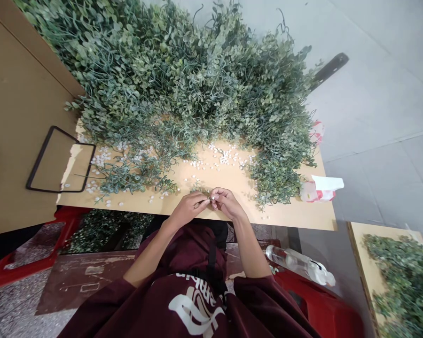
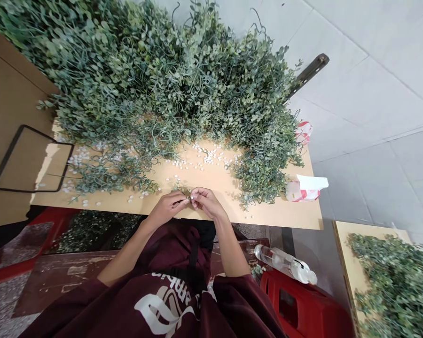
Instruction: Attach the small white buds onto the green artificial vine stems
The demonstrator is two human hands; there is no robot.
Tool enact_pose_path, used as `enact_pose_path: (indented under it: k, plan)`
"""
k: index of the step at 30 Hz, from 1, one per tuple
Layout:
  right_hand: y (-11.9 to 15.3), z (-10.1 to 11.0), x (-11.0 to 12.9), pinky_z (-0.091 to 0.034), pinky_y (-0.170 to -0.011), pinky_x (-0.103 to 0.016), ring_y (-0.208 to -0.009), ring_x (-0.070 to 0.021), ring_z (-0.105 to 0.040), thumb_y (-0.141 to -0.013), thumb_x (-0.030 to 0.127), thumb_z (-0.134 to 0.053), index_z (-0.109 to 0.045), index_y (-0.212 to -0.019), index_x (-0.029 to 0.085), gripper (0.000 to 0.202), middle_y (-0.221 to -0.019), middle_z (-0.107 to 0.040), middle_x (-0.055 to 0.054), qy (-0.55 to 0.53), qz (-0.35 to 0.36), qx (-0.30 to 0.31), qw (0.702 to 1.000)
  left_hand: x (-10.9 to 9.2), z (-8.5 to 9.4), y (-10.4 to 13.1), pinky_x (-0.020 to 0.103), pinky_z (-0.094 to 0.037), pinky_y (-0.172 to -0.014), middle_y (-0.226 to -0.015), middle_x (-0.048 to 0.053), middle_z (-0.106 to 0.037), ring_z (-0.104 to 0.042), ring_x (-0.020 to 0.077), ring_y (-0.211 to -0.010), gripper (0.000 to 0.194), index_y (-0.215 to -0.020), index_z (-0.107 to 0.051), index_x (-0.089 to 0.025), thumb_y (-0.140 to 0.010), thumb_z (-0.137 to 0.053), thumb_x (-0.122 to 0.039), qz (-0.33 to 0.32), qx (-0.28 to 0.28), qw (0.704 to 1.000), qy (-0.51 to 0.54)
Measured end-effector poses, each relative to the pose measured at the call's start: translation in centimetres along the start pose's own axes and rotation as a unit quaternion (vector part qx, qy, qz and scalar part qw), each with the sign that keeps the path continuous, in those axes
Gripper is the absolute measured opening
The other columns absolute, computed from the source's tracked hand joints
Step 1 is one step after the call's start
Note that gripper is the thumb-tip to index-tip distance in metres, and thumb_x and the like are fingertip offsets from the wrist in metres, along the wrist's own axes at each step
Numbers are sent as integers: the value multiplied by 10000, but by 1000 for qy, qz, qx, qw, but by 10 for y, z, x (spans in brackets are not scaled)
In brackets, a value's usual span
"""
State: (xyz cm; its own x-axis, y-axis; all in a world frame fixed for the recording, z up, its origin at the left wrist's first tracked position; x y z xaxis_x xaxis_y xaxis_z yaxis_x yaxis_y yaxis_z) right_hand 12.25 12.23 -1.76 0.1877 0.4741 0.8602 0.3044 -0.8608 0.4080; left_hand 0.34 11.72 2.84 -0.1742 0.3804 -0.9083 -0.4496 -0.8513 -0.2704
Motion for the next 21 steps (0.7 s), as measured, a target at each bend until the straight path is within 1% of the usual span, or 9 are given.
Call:
enact_pose_path:
  k: [4, 9, 16, 21]
  plan:
    - [0, -2, 1, -389, -502, -220, -505, -89, -491, -723, 395, -787, -630, -745, 172, 273, -602, -556, 25, 4, 1, 12, 1000, 0, -1, 0, 259, -461, -717, -759, 36, -606, -568, 152, -738, 286, -858, -685, -180, -978, -467, -320, -1, 1, 1000, -9]
    - [-1, -2, 0, -392, -508, -221, -510, -91, -494, -720, 400, -790, -625, -746, 173, 281, -606, -565, 22, 11, -5, 11, 1000, 0, -1, 0, 254, -460, -728, -783, 40, -619, -577, 150, -752, 274, -873, -689, -179, -980, -467, -299, -8, 2, 1000, -9]
    - [-1, -1, -1, -396, -499, -209, -508, -89, -508, -721, 378, -798, -628, -748, 169, 271, -596, -564, 28, -6, 2, 12, 1000, -2, 0, 0, 240, -445, -701, -743, 26, -588, -549, 137, -717, 251, -857, -683, -164, -973, -485, -267, -18, -2, 1000, -15]
    - [-2, -3, 0, -409, -507, -202, -517, -86, -522, -750, 354, -786, -637, -752, 163, 242, -606, -571, 23, -14, 9, 29, 999, -2, -1, 0, 234, -437, -685, -737, 20, -577, -530, 129, -698, 259, -855, -684, -166, -977, -481, -272, -22, -2, 1000, -13]
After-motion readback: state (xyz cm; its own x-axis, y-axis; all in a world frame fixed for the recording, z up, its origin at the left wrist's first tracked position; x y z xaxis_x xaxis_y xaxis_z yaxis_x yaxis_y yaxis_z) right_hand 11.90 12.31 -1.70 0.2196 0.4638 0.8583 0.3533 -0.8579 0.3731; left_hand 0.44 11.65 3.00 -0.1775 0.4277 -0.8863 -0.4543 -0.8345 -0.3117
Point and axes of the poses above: each hand's wrist, its own y-axis away from the middle knuckle, its own z-axis out of the back of the hand, x = y × z, the point moved 9 cm from there along -y, towards the middle knuckle
